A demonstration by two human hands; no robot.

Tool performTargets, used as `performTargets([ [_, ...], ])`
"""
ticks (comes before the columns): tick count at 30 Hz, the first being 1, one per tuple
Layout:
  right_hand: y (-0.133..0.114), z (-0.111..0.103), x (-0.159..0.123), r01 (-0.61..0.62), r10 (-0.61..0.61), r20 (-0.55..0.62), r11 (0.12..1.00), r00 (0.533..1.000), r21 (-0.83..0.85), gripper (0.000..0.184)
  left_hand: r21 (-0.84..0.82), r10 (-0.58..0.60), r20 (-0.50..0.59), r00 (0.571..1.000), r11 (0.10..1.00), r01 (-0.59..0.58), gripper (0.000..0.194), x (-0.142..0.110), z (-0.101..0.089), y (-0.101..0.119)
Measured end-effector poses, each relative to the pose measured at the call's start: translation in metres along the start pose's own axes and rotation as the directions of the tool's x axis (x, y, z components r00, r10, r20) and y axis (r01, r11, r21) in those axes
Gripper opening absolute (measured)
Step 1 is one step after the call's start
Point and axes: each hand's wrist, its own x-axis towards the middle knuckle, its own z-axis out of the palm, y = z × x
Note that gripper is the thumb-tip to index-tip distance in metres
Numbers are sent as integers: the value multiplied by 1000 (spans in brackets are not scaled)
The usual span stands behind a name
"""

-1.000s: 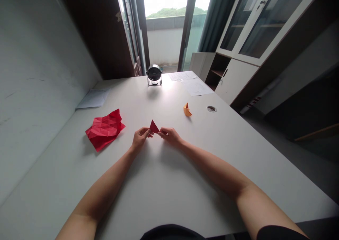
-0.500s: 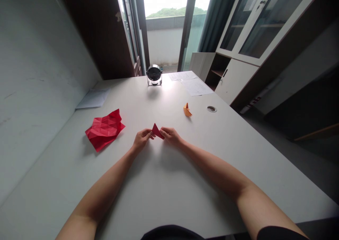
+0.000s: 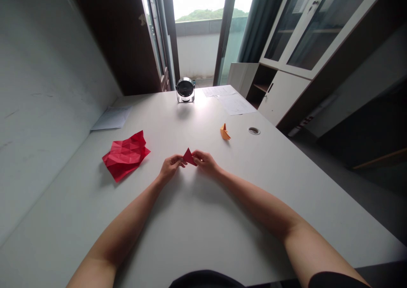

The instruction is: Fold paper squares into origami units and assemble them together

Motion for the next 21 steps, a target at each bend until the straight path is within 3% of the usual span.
performTargets([
  [9, -1, 4, -1, 36, -39, -41, 998, 998, -54, 8, 86, 1, 24, 1000, 996, -3, 30, -1, 3, 3],
  [21, -10, 1, -2, 73, -73, 2, 997, 997, 7, 17, 160, 4, 39, 999, 987, -10, 31, -2, 3, 3],
])
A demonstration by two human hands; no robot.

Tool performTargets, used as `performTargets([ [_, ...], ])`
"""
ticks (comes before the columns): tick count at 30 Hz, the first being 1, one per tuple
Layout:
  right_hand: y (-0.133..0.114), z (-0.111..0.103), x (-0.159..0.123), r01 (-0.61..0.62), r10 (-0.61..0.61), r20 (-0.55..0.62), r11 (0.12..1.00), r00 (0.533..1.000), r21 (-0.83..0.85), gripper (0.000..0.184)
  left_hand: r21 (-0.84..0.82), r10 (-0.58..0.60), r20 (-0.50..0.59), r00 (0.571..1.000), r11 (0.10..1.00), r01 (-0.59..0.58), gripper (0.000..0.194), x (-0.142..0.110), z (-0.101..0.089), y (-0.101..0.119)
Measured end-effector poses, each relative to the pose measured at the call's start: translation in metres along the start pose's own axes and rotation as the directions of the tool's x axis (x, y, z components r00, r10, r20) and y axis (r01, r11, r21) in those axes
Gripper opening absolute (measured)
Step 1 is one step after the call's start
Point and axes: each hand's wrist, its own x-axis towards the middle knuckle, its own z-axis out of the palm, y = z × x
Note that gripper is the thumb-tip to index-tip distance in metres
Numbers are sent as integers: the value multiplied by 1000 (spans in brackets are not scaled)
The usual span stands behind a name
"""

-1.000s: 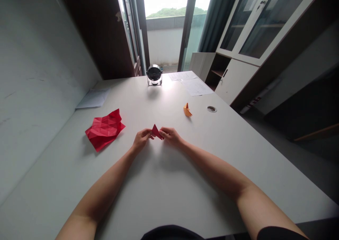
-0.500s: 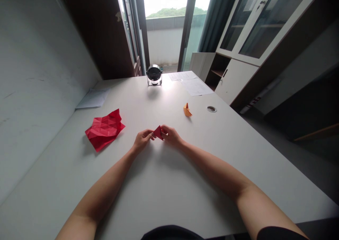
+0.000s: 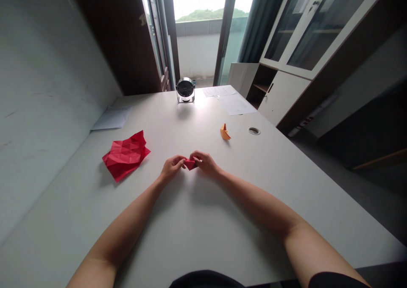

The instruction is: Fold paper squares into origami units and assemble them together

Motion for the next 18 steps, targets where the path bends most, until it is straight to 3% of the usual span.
performTargets([
  [18, -3, -2, -2, 36, -37, -38, 999, 999, -29, 21, 69, -15, 46, 999, 998, 12, 34, -2, -1, 3],
])
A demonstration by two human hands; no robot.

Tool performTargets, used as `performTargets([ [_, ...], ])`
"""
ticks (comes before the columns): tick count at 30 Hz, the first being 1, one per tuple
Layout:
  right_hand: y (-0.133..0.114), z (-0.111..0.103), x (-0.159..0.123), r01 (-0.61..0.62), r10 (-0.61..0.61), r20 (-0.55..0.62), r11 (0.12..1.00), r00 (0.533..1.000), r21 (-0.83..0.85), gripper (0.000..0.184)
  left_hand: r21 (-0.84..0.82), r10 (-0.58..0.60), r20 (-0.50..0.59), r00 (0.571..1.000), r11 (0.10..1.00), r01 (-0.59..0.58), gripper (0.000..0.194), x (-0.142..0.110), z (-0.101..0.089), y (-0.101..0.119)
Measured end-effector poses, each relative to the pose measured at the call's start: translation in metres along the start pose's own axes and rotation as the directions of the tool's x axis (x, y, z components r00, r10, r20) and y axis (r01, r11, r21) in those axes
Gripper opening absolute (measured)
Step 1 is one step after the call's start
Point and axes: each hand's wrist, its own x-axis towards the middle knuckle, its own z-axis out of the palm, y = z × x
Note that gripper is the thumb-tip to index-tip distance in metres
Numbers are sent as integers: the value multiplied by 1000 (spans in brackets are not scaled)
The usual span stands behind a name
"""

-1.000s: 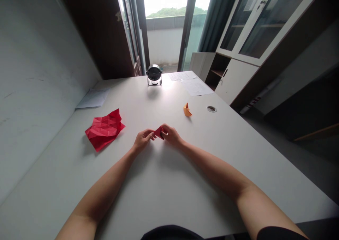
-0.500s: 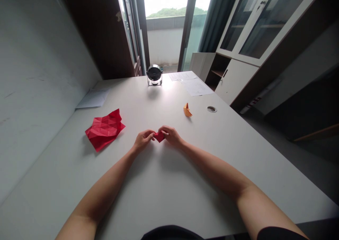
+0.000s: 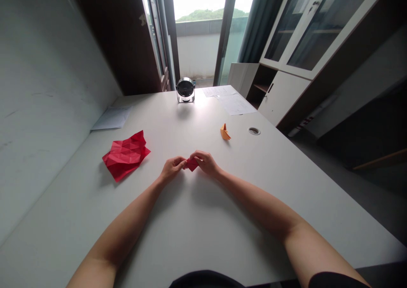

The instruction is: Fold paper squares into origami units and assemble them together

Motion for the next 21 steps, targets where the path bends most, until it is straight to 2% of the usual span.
performTargets([
  [8, 3, 1, -1, -67, 64, 32, 994, 997, 88, 21, -1, 32, -59, 998, 999, -32, 33, 0, 0, -5],
  [13, 6, 1, -1, -40, 40, 18, 999, 999, 9, 28, -6, 33, -111, 993, 999, -34, 32, 0, 1, -6],
  [17, 12, 1, 1, -82, 84, 75, 996, 994, -33, 32, -37, 39, -166, 985, 998, -46, 31, 1, 1, -8],
  [21, 19, 4, 2, -105, 112, 88, 991, 990, -77, 29, -31, 45, -171, 984, 998, -52, 29, 1, 1, -8],
])
